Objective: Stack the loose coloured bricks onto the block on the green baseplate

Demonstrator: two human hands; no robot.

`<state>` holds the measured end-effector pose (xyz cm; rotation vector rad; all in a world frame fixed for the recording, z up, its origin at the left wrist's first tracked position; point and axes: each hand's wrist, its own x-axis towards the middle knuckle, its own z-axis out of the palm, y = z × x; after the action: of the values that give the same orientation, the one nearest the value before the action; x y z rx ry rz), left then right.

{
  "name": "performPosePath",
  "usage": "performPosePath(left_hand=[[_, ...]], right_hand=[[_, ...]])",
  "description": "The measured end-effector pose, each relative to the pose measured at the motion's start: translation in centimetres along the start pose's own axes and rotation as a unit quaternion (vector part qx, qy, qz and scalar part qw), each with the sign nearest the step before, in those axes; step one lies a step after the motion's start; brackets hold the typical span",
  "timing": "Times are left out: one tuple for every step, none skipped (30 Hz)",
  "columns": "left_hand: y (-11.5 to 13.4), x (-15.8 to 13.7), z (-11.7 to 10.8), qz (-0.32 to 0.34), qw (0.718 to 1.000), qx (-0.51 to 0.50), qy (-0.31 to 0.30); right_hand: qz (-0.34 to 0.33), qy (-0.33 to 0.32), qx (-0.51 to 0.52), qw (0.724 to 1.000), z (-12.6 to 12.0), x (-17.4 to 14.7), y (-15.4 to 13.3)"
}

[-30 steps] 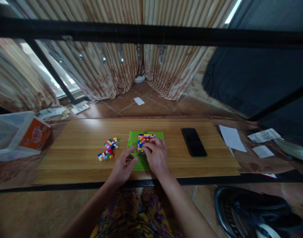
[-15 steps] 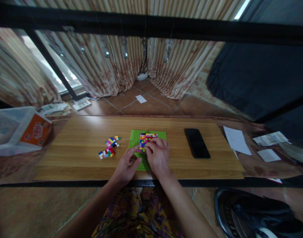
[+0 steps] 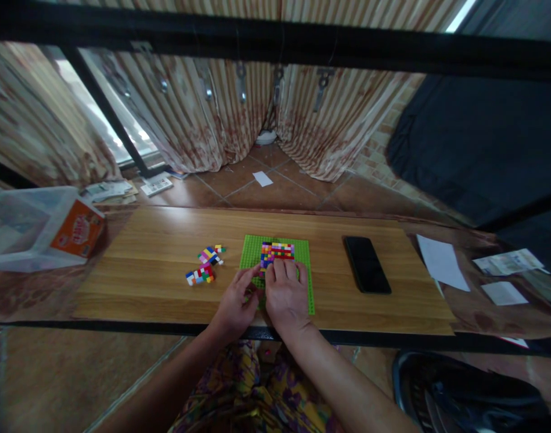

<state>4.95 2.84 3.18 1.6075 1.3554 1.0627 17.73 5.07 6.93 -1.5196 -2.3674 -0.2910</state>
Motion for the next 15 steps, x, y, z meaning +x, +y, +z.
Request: performPosePath(left_hand=[[0.1,0.0,0.0,-0.002,1.0,0.001,0.0],[0.3,0.0,0.0,-0.003,1.0,0.004,-0.001],[0.4,-0.1,-0.1,-0.005,1.0,0.007,0.0],[0.4,-0.1,-0.3,-0.007,1.0,0.012,0.004],[0.4,-0.1,-0.6,-0.01,1.0,0.02,0.013],[0.4,-0.1,-1.2,-0.014,0.999,0.03,0.028],[0.2,-0.1,-1.9,-0.018,0.997,0.044,0.052],[-0.2,-0.1,-2.8,-0.023,0.994,0.063,0.083],[-0.6,0.0,-3.9,-0.022,0.989,0.087,0.116],[-1.1,0.2,-5.1,-0.026,0.98,0.119,0.155],[-1.6,0.4,-6.3,-0.03,0.972,0.149,0.178],[-2.2,0.8,-7.5,-0.037,0.964,0.179,0.194],[-2.7,1.1,-8.6,-0.045,0.956,0.207,0.204],[-3.1,1.6,-9.5,-0.054,0.949,0.235,0.201],[-3.4,2.0,-10.3,-0.06,0.944,0.264,0.188]], right_hand=[[-0.011,-0.007,-0.006,1.0,-0.1,0.1,0.0],[-0.019,-0.011,-0.009,1.0,-0.2,0.2,0.0],[-0.024,-0.01,-0.01,1.0,-0.2,0.2,0.1],[-0.025,-0.008,-0.007,1.0,-0.2,0.2,0.2],[-0.022,-0.002,-0.002,1.0,-0.1,0.2,0.4],[-0.015,0.006,0.007,1.0,0.0,0.1,0.6],[-0.006,0.017,0.018,1.0,0.1,-0.1,0.8],[0.005,0.032,0.029,0.999,0.3,-0.3,1.0],[0.018,0.049,0.042,0.998,0.4,-0.6,1.2],[0.03,0.066,0.055,0.996,0.6,-1.0,1.3],[0.039,0.079,0.069,0.994,0.7,-1.4,1.3],[0.046,0.086,0.084,0.992,0.8,-1.8,1.2],[0.05,0.09,0.098,0.99,0.9,-2.2,1.1],[0.051,0.091,0.11,0.988,0.9,-2.6,0.9],[0.051,0.091,0.122,0.987,1.0,-2.9,0.7]])
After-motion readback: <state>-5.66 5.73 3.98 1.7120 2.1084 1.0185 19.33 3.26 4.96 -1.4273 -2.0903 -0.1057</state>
